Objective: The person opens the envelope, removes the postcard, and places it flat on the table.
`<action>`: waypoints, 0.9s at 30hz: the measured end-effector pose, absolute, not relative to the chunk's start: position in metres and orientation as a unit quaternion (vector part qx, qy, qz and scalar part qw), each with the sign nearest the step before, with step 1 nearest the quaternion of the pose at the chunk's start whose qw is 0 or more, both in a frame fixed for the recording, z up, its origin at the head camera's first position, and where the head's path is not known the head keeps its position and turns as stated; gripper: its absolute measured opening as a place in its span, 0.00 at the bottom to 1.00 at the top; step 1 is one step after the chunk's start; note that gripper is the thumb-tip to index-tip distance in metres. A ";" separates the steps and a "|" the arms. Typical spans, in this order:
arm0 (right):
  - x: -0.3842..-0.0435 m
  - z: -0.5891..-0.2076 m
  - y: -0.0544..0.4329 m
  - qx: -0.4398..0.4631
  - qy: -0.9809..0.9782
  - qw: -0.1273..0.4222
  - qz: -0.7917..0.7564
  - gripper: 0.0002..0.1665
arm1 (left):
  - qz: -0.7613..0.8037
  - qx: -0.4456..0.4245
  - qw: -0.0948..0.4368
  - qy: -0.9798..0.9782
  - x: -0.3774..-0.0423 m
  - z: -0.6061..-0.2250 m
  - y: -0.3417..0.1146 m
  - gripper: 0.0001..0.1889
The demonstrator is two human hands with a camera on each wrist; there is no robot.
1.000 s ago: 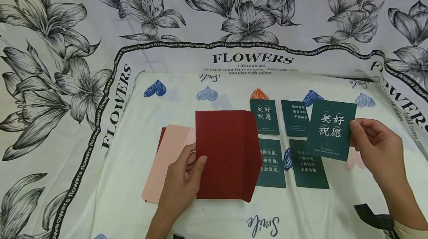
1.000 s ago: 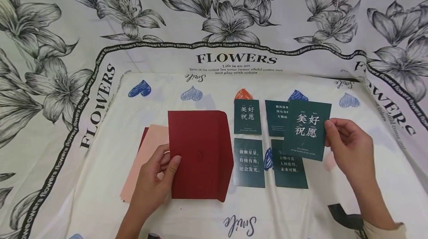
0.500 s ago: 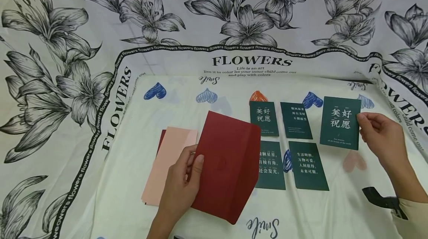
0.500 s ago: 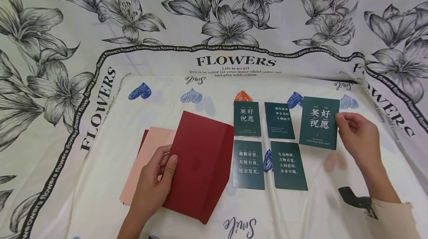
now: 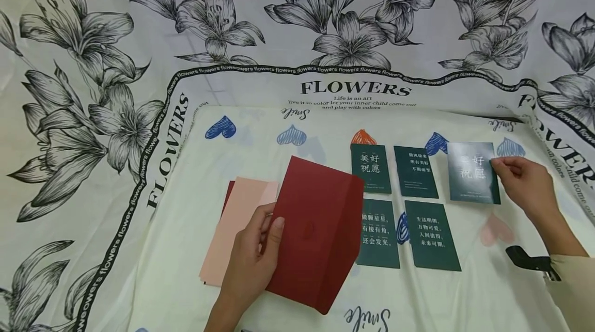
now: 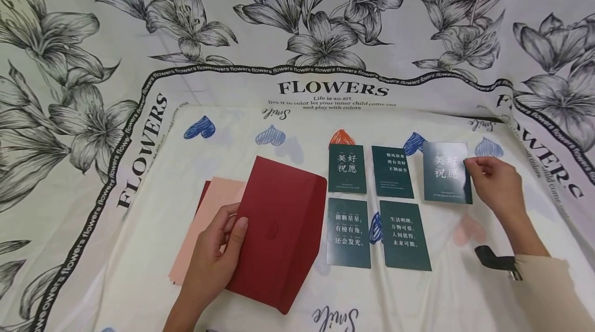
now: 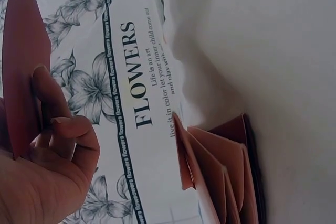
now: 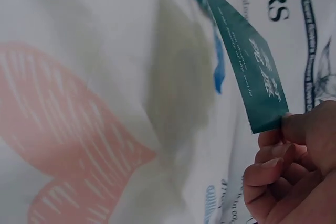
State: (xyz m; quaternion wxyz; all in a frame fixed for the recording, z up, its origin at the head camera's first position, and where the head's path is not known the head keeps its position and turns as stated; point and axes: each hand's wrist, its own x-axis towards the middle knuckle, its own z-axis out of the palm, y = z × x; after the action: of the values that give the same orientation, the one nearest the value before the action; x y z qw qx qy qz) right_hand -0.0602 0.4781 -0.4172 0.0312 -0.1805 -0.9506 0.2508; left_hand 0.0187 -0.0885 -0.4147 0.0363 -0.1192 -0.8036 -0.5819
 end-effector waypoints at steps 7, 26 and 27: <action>-0.070 -0.432 0.487 -0.158 -0.958 0.005 0.237 0.37 | -0.588 -0.116 0.032 -0.800 0.018 -0.416 -0.088 0.12; -0.085 -0.459 0.481 -0.179 -0.963 -0.013 0.201 0.33 | -0.593 -0.122 0.026 -0.795 0.016 -0.414 -0.085 0.13; -0.085 -0.458 0.479 -0.183 -0.962 -0.013 0.201 0.33 | -0.592 -0.123 0.025 -0.796 0.016 -0.414 -0.085 0.13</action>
State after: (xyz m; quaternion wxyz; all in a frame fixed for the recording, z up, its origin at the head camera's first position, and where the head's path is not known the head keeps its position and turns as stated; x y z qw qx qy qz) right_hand -0.0849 0.4795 -0.4582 -0.0126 -0.1827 -0.9623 0.2009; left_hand 0.0157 -0.0848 -0.4136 0.0247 -0.1230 -0.7958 -0.5925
